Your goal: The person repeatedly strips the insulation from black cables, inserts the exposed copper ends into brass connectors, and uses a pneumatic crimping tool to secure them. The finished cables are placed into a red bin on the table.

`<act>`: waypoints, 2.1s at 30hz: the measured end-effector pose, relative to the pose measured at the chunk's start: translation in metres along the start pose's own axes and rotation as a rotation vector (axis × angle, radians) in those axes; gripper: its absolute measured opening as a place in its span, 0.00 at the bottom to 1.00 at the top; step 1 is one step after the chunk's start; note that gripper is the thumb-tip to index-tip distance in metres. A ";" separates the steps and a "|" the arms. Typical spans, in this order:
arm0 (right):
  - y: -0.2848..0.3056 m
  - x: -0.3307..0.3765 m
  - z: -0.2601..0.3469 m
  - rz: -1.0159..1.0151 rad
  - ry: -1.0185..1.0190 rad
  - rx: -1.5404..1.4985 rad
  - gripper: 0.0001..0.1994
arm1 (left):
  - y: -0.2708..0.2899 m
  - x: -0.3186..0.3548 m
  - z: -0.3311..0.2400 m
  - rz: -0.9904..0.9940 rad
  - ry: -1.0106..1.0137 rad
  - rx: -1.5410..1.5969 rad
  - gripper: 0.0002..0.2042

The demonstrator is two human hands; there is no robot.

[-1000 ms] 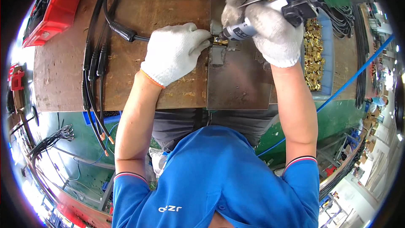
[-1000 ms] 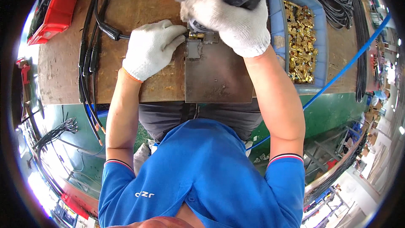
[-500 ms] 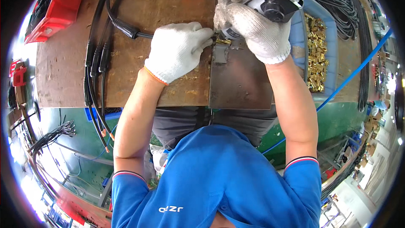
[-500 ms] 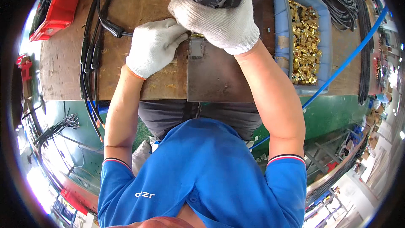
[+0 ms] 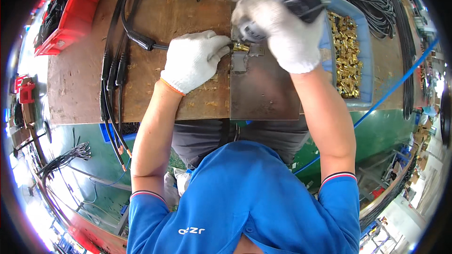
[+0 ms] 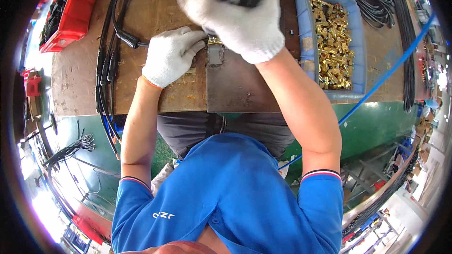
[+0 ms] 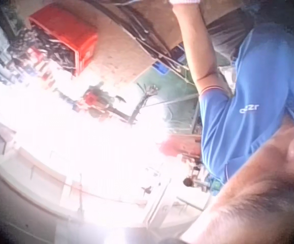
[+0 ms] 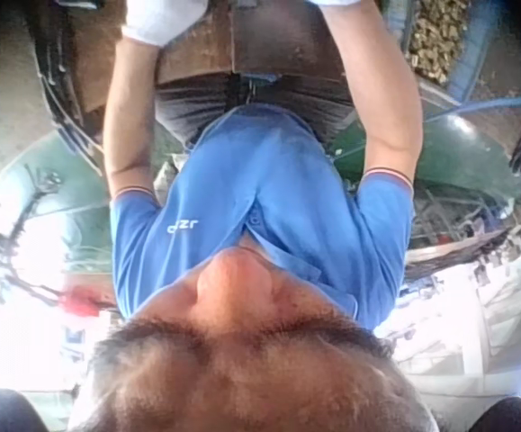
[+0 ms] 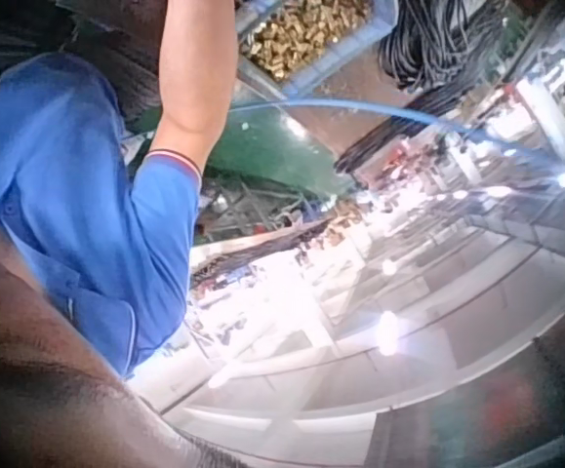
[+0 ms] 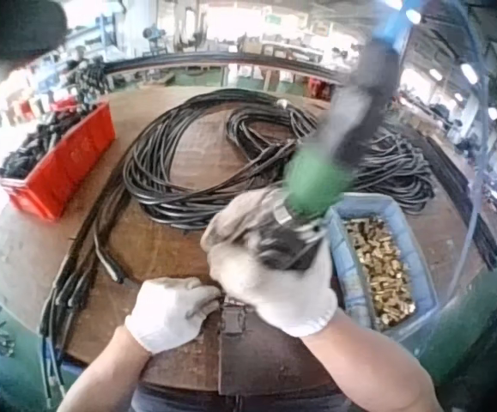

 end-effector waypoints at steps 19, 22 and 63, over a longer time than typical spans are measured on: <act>0.259 0.083 0.100 -0.864 -0.511 0.919 0.19 | 0.056 -0.027 -0.043 -0.003 0.028 0.072 0.11; 0.259 0.080 0.101 -0.837 -0.730 1.351 0.31 | 0.057 -0.026 -0.041 -0.018 0.037 0.090 0.10; 0.019 0.048 0.044 -0.278 -0.386 0.232 0.13 | 0.103 0.017 0.024 -0.075 0.127 -0.407 0.22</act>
Point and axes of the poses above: each hand's wrist, its own x-axis away from the middle knuckle, its own y-axis out of the back of the hand, z = x × y, the point moved 2 cm from there along -x, towards the middle knuckle, and after that the axes turned 13 degrees about -y, right-handed, at the moved point
